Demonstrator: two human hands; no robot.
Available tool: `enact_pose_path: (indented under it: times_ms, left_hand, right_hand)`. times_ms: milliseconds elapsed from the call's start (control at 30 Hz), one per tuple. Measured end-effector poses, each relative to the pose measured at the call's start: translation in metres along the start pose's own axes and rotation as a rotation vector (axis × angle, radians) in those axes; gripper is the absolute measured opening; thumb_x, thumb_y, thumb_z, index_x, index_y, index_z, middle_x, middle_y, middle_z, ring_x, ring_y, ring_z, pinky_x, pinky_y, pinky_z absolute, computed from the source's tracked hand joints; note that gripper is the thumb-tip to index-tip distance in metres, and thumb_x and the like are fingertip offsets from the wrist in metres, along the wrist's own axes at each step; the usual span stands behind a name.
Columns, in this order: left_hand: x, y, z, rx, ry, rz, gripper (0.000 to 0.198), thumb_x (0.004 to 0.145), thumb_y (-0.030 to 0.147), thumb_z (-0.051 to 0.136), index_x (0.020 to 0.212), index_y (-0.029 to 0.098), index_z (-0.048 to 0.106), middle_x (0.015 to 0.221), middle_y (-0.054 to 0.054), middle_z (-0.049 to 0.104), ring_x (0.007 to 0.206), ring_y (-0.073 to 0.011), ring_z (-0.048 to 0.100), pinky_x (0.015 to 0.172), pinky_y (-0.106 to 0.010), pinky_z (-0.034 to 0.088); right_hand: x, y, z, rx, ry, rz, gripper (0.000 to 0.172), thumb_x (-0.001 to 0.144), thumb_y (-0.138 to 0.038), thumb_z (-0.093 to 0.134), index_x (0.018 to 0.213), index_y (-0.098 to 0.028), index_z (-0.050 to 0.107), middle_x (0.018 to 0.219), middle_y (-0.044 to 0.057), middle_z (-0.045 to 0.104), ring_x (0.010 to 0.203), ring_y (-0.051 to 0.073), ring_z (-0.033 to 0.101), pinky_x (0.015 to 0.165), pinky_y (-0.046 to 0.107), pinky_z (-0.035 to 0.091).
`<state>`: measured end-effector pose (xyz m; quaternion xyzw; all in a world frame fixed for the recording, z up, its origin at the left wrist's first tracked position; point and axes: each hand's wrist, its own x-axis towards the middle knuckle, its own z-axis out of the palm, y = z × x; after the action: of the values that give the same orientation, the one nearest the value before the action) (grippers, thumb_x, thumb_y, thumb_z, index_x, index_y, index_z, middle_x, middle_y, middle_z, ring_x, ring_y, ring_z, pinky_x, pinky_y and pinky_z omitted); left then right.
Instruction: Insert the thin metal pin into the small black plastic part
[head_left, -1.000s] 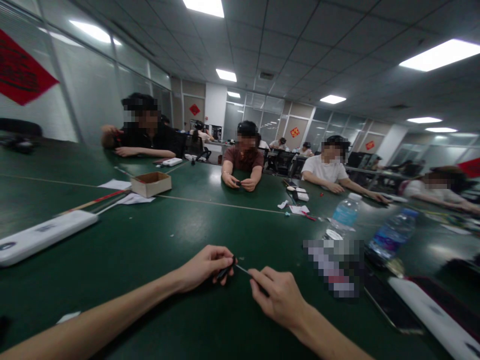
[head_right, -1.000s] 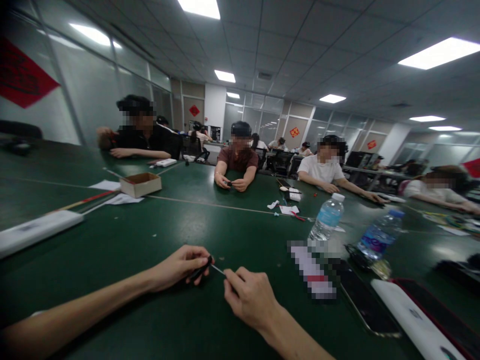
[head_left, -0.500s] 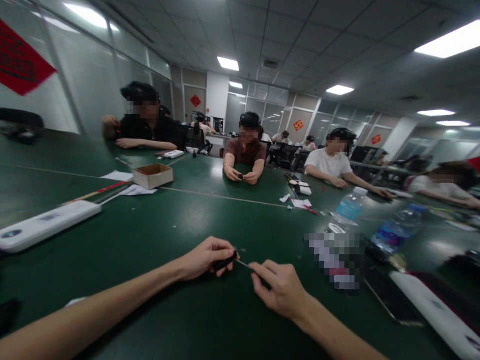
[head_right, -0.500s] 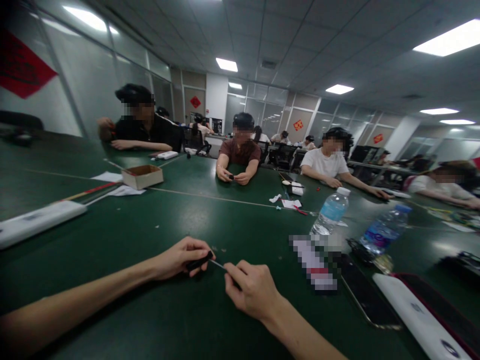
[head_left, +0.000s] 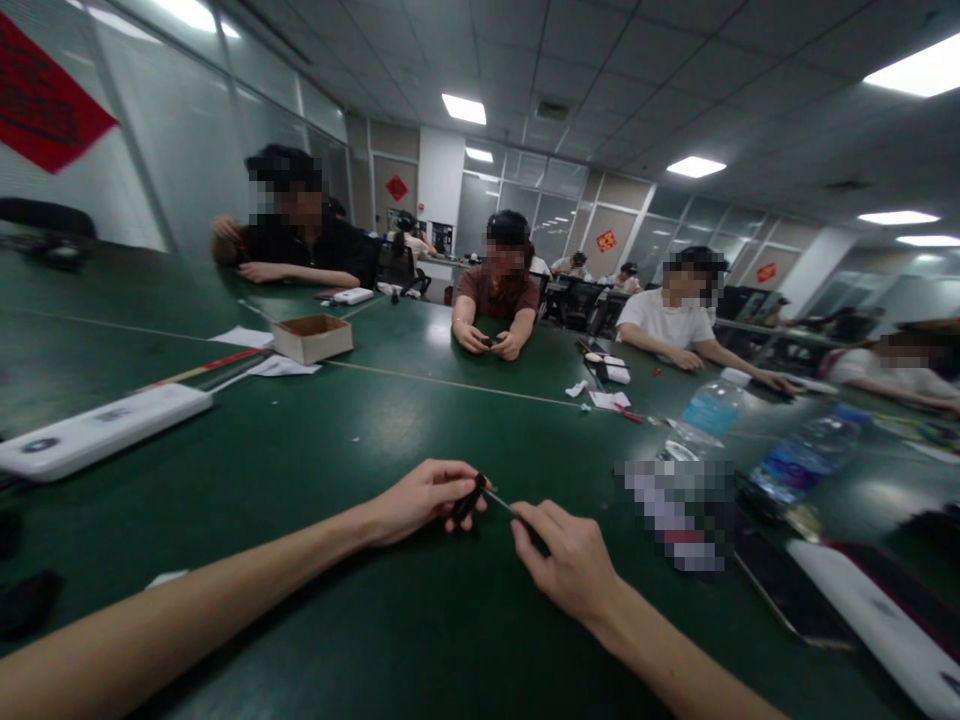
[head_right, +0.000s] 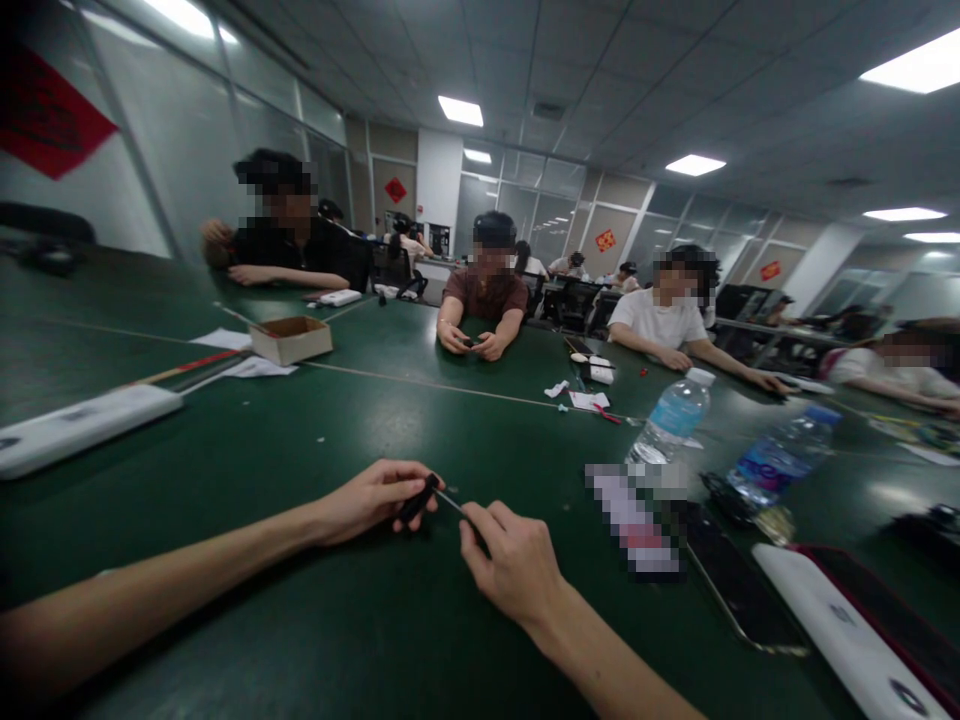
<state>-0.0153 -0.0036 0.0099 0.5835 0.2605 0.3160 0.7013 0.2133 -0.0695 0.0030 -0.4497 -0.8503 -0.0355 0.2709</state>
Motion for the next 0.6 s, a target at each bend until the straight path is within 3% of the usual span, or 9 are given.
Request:
enact_pose_path:
  times_ms: [367,600]
  left_hand:
    - [0.0001,-0.0009,-0.0002,0.076,0.061,0.012,0.031,0.082,0.038,0.060,0.098,0.012,0.060,0.088,-0.009,0.067,0.064,-0.0139,0.060,0.051,-0.022,0.037]
    - [-0.0031,0.0025,-0.0030,0.104,-0.022,-0.013,0.029,0.082,0.036,0.060,0.095,0.011,0.061,0.081,-0.008,0.068,0.058,-0.0122,0.059,0.048,-0.021,0.032]
  right_hand:
    - [-0.0001,-0.0033,-0.0013,-0.190,-0.016,-0.068,0.031,0.094,-0.025,0.043,0.122,-0.018,0.055,0.086,0.006,0.061,0.065,0.013,0.057,0.058,0.023,0.043]
    - [-0.0052,-0.0019,-0.0061,-0.165,-0.034,-0.156,0.032,0.092,-0.023,0.045,0.122,-0.017,0.055,0.086,0.006,0.063,0.064,0.012,0.057,0.056,0.023,0.042]
